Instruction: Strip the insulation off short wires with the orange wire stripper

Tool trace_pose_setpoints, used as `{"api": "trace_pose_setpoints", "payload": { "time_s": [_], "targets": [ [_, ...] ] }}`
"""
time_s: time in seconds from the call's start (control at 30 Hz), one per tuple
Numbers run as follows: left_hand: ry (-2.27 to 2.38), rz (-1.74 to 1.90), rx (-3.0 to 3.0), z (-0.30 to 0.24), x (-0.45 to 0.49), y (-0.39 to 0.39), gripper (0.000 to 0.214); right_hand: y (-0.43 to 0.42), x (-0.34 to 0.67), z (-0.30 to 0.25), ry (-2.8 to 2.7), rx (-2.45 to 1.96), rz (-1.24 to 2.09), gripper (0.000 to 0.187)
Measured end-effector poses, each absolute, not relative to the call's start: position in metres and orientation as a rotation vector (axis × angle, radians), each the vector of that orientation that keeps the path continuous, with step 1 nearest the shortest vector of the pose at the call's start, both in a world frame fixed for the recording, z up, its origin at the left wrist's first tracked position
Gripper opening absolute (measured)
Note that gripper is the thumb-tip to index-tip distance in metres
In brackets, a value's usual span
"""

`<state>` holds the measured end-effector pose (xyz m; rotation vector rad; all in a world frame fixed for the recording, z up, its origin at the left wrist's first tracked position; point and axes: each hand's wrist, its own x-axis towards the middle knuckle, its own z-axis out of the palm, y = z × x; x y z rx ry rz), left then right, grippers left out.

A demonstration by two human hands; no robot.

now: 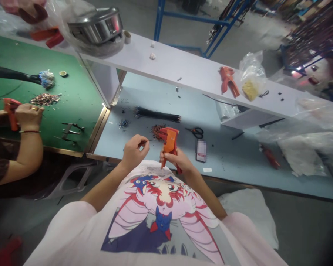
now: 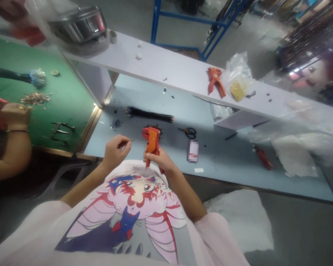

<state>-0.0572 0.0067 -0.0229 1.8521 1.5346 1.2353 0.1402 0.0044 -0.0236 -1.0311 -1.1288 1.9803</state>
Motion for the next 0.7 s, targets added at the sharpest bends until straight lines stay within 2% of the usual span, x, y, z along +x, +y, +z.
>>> {"api": "trace_pose_setpoints", "payload": {
  "time_s": [0.23,0.47,0.57,0.7],
  "targets": [
    [1.398,1.185,2.165,-0.026,-0.048,-0.002,0.011,0.009,0.125,-0.029,-1.279,-1.173,1.631,0.020],
    [1.364,0.997,2.279,-0.042,-0.038,-0.007,0.013,0.014,0.115,-0.038,-1.306,-1.187,1.609,0.018],
    [1.556,0.961,2.177,-0.052,-0.066,0.002,0.009,0.019,0.116,-0.045,-1.333,-1.280,1.614,0.022],
    [2.190,1.145,1.769,-0.052,-0.132,0.023,0.007,0.019,0.126,-0.063,-1.242,-1.416,1.586,0.024]
  ]
}}
